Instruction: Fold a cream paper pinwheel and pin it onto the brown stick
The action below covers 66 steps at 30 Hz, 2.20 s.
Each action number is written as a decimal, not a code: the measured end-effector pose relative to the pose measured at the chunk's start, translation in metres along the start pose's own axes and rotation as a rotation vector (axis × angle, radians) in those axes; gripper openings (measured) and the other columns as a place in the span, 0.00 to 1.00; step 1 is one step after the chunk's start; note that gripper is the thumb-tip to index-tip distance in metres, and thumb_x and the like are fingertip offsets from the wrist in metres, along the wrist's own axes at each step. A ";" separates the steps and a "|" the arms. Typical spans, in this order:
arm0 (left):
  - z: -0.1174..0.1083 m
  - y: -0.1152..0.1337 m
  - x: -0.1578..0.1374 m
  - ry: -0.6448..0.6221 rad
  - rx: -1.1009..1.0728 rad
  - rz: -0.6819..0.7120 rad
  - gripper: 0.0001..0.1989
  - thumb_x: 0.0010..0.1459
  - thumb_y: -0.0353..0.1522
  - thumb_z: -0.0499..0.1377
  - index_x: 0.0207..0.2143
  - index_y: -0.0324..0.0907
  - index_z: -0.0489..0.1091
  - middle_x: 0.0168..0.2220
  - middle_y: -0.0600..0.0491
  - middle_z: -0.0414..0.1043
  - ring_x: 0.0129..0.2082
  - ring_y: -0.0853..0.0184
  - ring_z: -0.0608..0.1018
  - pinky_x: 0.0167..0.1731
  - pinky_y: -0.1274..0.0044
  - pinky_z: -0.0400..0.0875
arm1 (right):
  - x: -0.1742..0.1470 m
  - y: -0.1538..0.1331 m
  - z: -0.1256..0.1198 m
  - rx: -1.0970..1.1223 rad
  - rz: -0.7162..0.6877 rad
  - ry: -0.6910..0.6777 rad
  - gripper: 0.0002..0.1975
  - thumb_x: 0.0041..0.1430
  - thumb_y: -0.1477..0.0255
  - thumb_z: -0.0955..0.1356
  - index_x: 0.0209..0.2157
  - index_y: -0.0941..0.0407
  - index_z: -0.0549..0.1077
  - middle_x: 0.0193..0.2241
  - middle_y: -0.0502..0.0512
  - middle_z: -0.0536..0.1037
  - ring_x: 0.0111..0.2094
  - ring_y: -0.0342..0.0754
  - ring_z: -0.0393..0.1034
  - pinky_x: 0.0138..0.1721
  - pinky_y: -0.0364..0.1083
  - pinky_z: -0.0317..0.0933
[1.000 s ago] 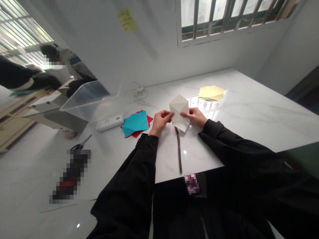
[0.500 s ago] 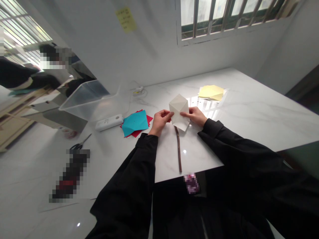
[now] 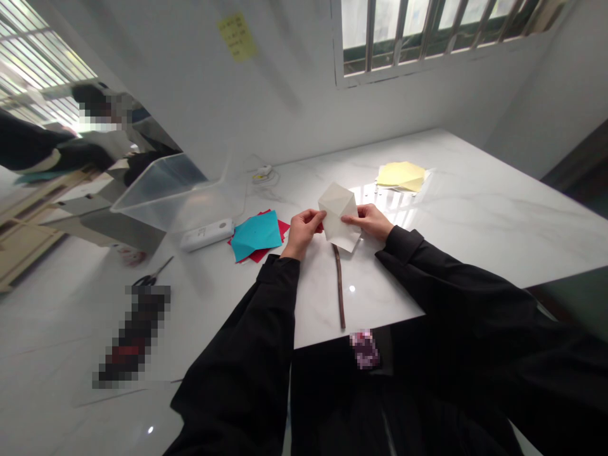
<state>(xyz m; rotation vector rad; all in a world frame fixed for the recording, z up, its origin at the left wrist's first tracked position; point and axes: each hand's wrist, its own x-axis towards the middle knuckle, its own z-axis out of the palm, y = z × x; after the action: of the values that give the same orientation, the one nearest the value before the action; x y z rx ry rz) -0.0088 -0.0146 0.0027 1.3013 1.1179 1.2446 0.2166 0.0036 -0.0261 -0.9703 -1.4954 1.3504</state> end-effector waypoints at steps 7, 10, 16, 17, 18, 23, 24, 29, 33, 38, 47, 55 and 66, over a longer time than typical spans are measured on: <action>-0.005 -0.004 0.006 0.088 -0.043 0.001 0.25 0.45 0.51 0.76 0.28 0.41 0.74 0.23 0.56 0.70 0.24 0.72 0.69 0.28 0.77 0.66 | 0.000 -0.002 -0.001 -0.073 -0.055 0.030 0.32 0.54 0.39 0.74 0.30 0.58 0.80 0.22 0.49 0.72 0.25 0.43 0.63 0.29 0.45 0.57; -0.007 -0.005 0.007 0.095 -0.049 -0.003 0.25 0.44 0.51 0.76 0.28 0.41 0.74 0.23 0.56 0.70 0.24 0.73 0.69 0.28 0.78 0.67 | 0.000 -0.004 -0.002 -0.088 -0.056 0.029 0.33 0.54 0.38 0.73 0.28 0.57 0.78 0.21 0.48 0.68 0.25 0.43 0.60 0.28 0.45 0.54; -0.004 -0.004 0.003 0.047 -0.069 -0.034 0.28 0.43 0.53 0.76 0.30 0.41 0.75 0.26 0.55 0.72 0.26 0.72 0.72 0.29 0.78 0.68 | -0.002 -0.005 -0.001 -0.094 -0.050 0.088 0.31 0.51 0.39 0.75 0.26 0.56 0.76 0.20 0.47 0.66 0.25 0.43 0.57 0.28 0.45 0.52; -0.003 -0.003 0.002 0.041 -0.067 -0.034 0.28 0.43 0.53 0.76 0.31 0.41 0.75 0.26 0.55 0.73 0.26 0.72 0.72 0.29 0.78 0.68 | -0.002 -0.005 0.000 -0.080 -0.048 0.095 0.31 0.51 0.40 0.75 0.26 0.56 0.76 0.20 0.47 0.67 0.25 0.43 0.57 0.27 0.45 0.51; -0.003 -0.002 0.002 0.037 -0.063 -0.031 0.28 0.43 0.53 0.76 0.30 0.41 0.75 0.26 0.55 0.72 0.26 0.72 0.72 0.29 0.77 0.68 | -0.002 -0.005 0.000 -0.065 -0.045 0.100 0.31 0.50 0.40 0.76 0.26 0.56 0.76 0.20 0.47 0.67 0.25 0.42 0.57 0.27 0.45 0.51; -0.003 -0.001 0.001 0.027 -0.056 -0.012 0.27 0.43 0.53 0.77 0.30 0.41 0.74 0.25 0.55 0.73 0.25 0.71 0.72 0.30 0.77 0.69 | -0.001 -0.006 0.001 -0.044 -0.036 0.111 0.30 0.49 0.41 0.76 0.25 0.56 0.74 0.20 0.47 0.67 0.24 0.42 0.56 0.27 0.45 0.51; -0.003 -0.002 0.001 0.027 -0.057 -0.011 0.27 0.43 0.53 0.77 0.30 0.41 0.74 0.26 0.55 0.73 0.25 0.71 0.72 0.30 0.77 0.69 | -0.001 -0.005 0.000 -0.044 -0.037 0.108 0.30 0.49 0.41 0.76 0.25 0.56 0.74 0.20 0.47 0.67 0.24 0.42 0.56 0.27 0.45 0.51; -0.004 -0.005 0.003 0.035 -0.053 -0.012 0.27 0.44 0.52 0.77 0.30 0.41 0.74 0.26 0.54 0.73 0.26 0.72 0.73 0.30 0.78 0.69 | -0.002 -0.005 0.001 -0.043 -0.043 0.100 0.30 0.50 0.42 0.77 0.25 0.56 0.74 0.20 0.46 0.67 0.24 0.42 0.56 0.27 0.45 0.50; -0.005 -0.002 0.003 0.056 -0.073 -0.024 0.26 0.50 0.50 0.74 0.42 0.42 0.75 0.30 0.53 0.76 0.28 0.70 0.77 0.31 0.77 0.72 | -0.001 -0.005 0.000 -0.009 -0.033 0.148 0.31 0.48 0.41 0.77 0.23 0.55 0.72 0.20 0.46 0.66 0.24 0.42 0.57 0.26 0.44 0.52; -0.002 0.010 -0.005 -0.051 -0.007 0.059 0.37 0.55 0.38 0.70 0.66 0.51 0.66 0.47 0.48 0.80 0.37 0.67 0.82 0.41 0.73 0.78 | 0.007 -0.001 -0.011 0.171 0.035 0.377 0.32 0.41 0.40 0.79 0.29 0.54 0.73 0.24 0.48 0.71 0.25 0.42 0.62 0.25 0.44 0.55; 0.010 0.009 -0.016 -0.183 0.198 0.202 0.28 0.49 0.39 0.77 0.53 0.47 0.80 0.52 0.46 0.77 0.39 0.66 0.82 0.43 0.73 0.79 | 0.006 0.000 -0.012 0.115 -0.003 0.313 0.33 0.41 0.39 0.79 0.25 0.54 0.71 0.21 0.46 0.65 0.23 0.41 0.57 0.24 0.44 0.53; 0.009 0.007 -0.013 -0.133 0.255 0.235 0.15 0.55 0.37 0.71 0.44 0.43 0.81 0.45 0.47 0.80 0.39 0.64 0.82 0.42 0.73 0.79 | 0.005 -0.003 -0.012 0.071 -0.005 0.296 0.32 0.43 0.39 0.78 0.24 0.54 0.71 0.19 0.45 0.63 0.22 0.41 0.56 0.24 0.44 0.55; 0.008 0.001 -0.009 -0.134 0.246 0.278 0.24 0.49 0.40 0.76 0.47 0.44 0.76 0.45 0.51 0.77 0.33 0.70 0.80 0.36 0.78 0.78 | 0.004 -0.006 -0.010 0.093 -0.002 0.255 0.31 0.44 0.41 0.79 0.24 0.56 0.72 0.20 0.45 0.62 0.23 0.39 0.54 0.24 0.43 0.51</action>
<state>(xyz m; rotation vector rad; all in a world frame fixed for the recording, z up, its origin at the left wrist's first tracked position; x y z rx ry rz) -0.0015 -0.0243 0.0023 1.7481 1.0429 1.2235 0.2250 0.0096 -0.0197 -1.0383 -1.2319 1.2322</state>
